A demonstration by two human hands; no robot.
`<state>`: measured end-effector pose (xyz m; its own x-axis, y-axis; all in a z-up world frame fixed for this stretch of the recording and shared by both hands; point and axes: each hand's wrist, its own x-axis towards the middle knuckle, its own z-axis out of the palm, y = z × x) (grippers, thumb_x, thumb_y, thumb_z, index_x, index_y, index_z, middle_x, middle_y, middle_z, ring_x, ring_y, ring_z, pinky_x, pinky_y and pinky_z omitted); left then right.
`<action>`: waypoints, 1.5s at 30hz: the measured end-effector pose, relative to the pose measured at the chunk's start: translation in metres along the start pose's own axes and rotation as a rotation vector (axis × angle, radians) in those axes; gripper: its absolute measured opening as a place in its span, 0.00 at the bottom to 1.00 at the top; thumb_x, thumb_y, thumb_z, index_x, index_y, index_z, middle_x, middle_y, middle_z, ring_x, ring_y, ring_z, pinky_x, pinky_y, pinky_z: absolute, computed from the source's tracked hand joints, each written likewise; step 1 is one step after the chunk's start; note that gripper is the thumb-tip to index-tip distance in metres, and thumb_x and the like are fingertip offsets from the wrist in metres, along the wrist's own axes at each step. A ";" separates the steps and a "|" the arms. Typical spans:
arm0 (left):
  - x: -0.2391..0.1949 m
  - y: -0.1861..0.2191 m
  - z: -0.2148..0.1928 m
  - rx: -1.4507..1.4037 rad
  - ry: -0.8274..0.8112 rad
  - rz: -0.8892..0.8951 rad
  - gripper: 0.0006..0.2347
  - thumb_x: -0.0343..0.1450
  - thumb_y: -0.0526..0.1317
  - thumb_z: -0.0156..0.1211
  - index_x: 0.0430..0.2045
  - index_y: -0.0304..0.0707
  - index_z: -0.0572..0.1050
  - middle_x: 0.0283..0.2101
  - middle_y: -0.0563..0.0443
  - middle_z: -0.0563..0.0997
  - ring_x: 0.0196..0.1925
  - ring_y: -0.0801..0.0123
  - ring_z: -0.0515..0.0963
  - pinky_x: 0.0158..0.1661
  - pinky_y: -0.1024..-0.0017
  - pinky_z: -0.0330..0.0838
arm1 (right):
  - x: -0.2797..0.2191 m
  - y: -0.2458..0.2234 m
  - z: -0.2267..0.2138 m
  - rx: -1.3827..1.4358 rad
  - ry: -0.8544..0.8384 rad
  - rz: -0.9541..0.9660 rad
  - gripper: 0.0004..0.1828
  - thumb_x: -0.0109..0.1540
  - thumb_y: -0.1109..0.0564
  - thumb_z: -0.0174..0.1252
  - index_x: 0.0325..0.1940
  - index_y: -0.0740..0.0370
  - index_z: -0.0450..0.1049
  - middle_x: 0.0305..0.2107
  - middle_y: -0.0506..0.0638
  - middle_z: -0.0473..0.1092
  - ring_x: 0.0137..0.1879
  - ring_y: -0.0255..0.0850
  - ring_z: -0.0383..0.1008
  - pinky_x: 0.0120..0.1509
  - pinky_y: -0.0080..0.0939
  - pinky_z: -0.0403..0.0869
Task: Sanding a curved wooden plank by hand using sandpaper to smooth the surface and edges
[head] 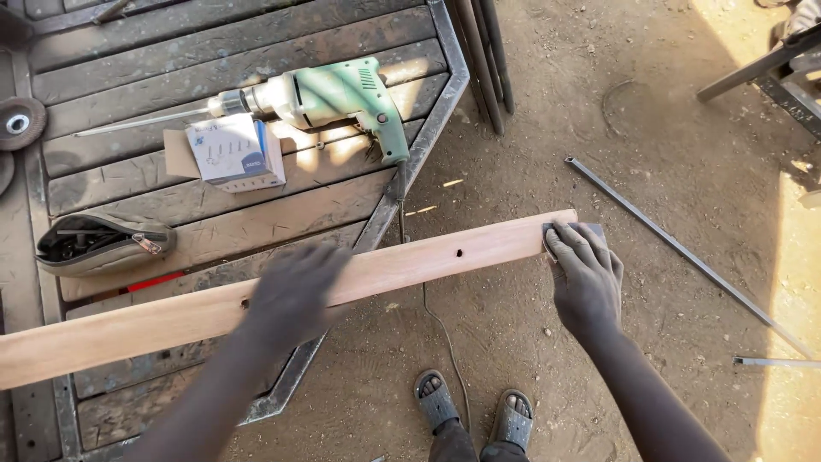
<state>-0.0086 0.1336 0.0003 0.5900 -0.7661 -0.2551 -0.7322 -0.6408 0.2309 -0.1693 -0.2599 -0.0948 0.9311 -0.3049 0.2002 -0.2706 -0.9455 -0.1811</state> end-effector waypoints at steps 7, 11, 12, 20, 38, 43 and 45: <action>-0.106 -0.091 -0.006 0.409 0.077 -0.432 0.32 0.50 0.79 0.58 0.29 0.54 0.72 0.30 0.59 0.79 0.36 0.62 0.81 0.38 0.61 0.77 | -0.008 -0.088 -0.004 0.234 0.067 0.095 0.23 0.68 0.67 0.48 0.68 0.60 0.70 0.67 0.55 0.66 0.77 0.54 0.60 0.81 0.61 0.55; -0.094 -0.106 -0.015 0.303 0.002 -0.347 0.32 0.52 0.75 0.68 0.29 0.50 0.71 0.32 0.57 0.81 0.33 0.60 0.82 0.35 0.57 0.82 | -0.027 -0.245 -0.023 0.319 0.053 0.126 0.31 0.62 0.69 0.51 0.68 0.50 0.70 0.67 0.43 0.66 0.78 0.46 0.58 0.83 0.59 0.51; -0.098 -0.104 -0.017 0.303 -0.008 -0.350 0.32 0.52 0.75 0.68 0.29 0.50 0.71 0.32 0.57 0.81 0.33 0.60 0.82 0.35 0.57 0.82 | -0.032 -0.261 -0.027 0.323 0.044 0.128 0.31 0.62 0.69 0.51 0.68 0.50 0.70 0.67 0.43 0.66 0.78 0.46 0.58 0.83 0.59 0.51; -0.078 -0.110 -0.038 0.236 -0.110 -0.404 0.31 0.53 0.76 0.65 0.34 0.56 0.73 0.39 0.63 0.83 0.45 0.61 0.84 0.40 0.54 0.80 | 0.005 -0.129 -0.029 0.195 0.096 -0.085 0.21 0.67 0.71 0.47 0.60 0.64 0.75 0.58 0.57 0.75 0.67 0.50 0.72 0.83 0.55 0.57; -0.087 -0.108 -0.028 0.154 0.034 -0.354 0.31 0.50 0.69 0.65 0.38 0.50 0.77 0.39 0.52 0.84 0.44 0.55 0.84 0.43 0.60 0.79 | -0.016 -0.136 -0.007 0.213 0.045 -0.039 0.26 0.62 0.63 0.56 0.66 0.54 0.74 0.65 0.48 0.70 0.73 0.54 0.65 0.74 0.66 0.60; -0.087 -0.115 -0.018 0.207 0.084 -0.346 0.32 0.48 0.70 0.65 0.37 0.51 0.77 0.38 0.53 0.83 0.43 0.56 0.84 0.43 0.60 0.78 | -0.032 -0.315 -0.015 0.378 0.143 -0.204 0.25 0.60 0.65 0.55 0.60 0.47 0.77 0.59 0.45 0.74 0.71 0.49 0.66 0.76 0.57 0.54; -0.089 -0.113 -0.009 0.232 0.113 -0.329 0.32 0.48 0.71 0.64 0.37 0.53 0.76 0.37 0.55 0.82 0.42 0.57 0.84 0.42 0.60 0.78 | -0.030 -0.335 -0.021 0.465 0.164 -0.305 0.26 0.60 0.65 0.55 0.60 0.43 0.78 0.57 0.43 0.76 0.70 0.45 0.68 0.77 0.54 0.53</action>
<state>0.0244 0.2740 0.0050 0.8297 -0.5310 -0.1721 -0.5476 -0.8341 -0.0669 -0.1115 0.0636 -0.0196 0.8903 -0.0750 0.4492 0.1742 -0.8552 -0.4882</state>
